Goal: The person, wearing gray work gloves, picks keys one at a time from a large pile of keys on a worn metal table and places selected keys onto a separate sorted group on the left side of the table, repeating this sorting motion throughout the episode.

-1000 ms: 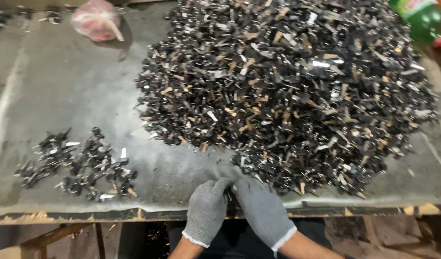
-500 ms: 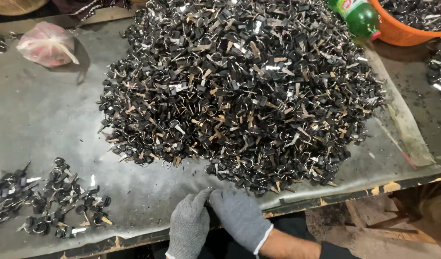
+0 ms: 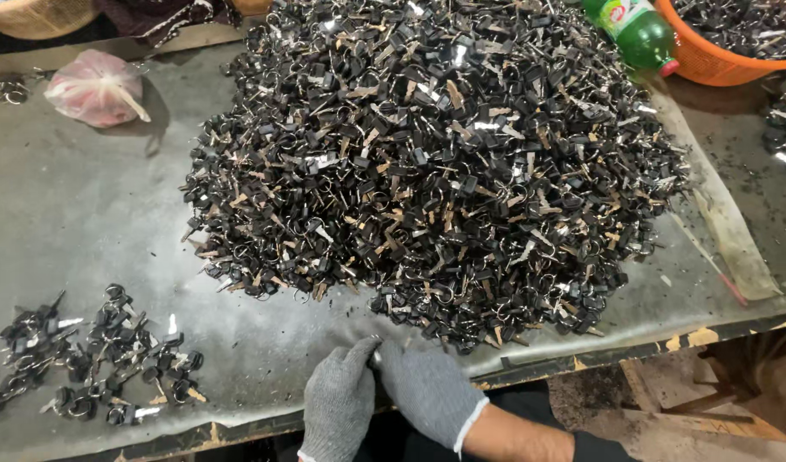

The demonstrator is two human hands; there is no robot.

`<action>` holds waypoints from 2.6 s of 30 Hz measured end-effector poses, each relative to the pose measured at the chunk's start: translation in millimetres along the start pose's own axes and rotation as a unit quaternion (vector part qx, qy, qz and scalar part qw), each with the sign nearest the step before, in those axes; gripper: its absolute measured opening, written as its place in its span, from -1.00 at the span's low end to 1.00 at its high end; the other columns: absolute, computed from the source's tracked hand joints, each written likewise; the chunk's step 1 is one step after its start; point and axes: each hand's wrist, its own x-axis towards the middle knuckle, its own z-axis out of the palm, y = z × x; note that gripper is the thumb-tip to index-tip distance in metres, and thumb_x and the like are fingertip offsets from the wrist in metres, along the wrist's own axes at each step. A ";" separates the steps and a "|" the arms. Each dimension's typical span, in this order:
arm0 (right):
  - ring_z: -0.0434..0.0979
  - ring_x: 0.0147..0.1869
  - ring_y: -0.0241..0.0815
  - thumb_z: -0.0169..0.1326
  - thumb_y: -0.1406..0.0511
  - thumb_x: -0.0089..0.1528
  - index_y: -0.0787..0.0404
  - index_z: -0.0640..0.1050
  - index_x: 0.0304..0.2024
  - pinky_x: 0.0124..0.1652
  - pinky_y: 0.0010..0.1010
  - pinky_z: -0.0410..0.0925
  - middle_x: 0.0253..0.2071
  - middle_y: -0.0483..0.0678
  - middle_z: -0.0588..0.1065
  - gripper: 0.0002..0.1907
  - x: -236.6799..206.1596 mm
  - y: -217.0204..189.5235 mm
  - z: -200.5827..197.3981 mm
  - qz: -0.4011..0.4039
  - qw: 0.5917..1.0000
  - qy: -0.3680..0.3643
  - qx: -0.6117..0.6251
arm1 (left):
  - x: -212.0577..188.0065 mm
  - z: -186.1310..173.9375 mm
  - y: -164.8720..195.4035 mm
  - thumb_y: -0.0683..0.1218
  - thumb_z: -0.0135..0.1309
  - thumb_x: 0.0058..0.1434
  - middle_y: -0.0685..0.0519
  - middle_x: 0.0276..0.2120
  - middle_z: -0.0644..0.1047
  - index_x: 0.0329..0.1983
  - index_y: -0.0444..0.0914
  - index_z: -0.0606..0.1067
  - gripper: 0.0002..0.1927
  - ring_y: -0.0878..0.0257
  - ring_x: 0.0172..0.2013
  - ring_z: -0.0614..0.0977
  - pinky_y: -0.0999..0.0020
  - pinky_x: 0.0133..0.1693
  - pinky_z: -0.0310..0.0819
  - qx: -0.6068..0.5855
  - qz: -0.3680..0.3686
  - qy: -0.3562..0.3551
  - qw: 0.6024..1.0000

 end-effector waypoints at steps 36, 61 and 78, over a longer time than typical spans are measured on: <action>0.67 -0.20 0.21 0.08 0.10 0.22 0.39 0.32 0.12 -0.15 0.02 0.52 -0.13 0.29 0.55 -0.41 -11.9 17.8 33.3 -0.112 0.964 0.240 -0.018 | 9.4 -38.6 11.4 -0.15 0.28 0.12 0.02 -0.29 0.62 -0.22 -0.24 0.60 -0.83 0.20 -0.30 0.64 0.29 -0.25 0.56 -0.073 0.021 0.226 0.971; 0.58 -0.30 -0.12 0.33 0.31 0.08 0.23 0.59 -0.26 -0.23 -0.28 0.41 -0.36 -0.02 0.54 -0.77 -18.4 53.3 22.1 -0.234 0.882 0.144 0.384 | -7.6 -32.9 11.1 -0.22 0.30 0.08 -0.03 -0.30 0.64 -0.22 -0.30 0.64 -0.81 0.13 -0.25 0.72 0.29 -0.21 0.58 -0.285 0.076 -0.052 0.954; 0.67 -0.21 0.13 -0.04 0.08 0.42 0.24 0.30 0.19 -0.22 -0.05 0.53 -0.31 0.15 0.61 -0.55 -6.2 11.6 -5.0 0.107 0.990 -0.038 0.079 | 34.9 -33.2 8.5 -0.03 0.35 -0.02 0.04 -0.42 0.68 -0.09 -0.16 0.51 -0.57 0.05 -0.35 0.71 0.11 -0.30 0.55 -0.056 -0.081 -0.022 0.995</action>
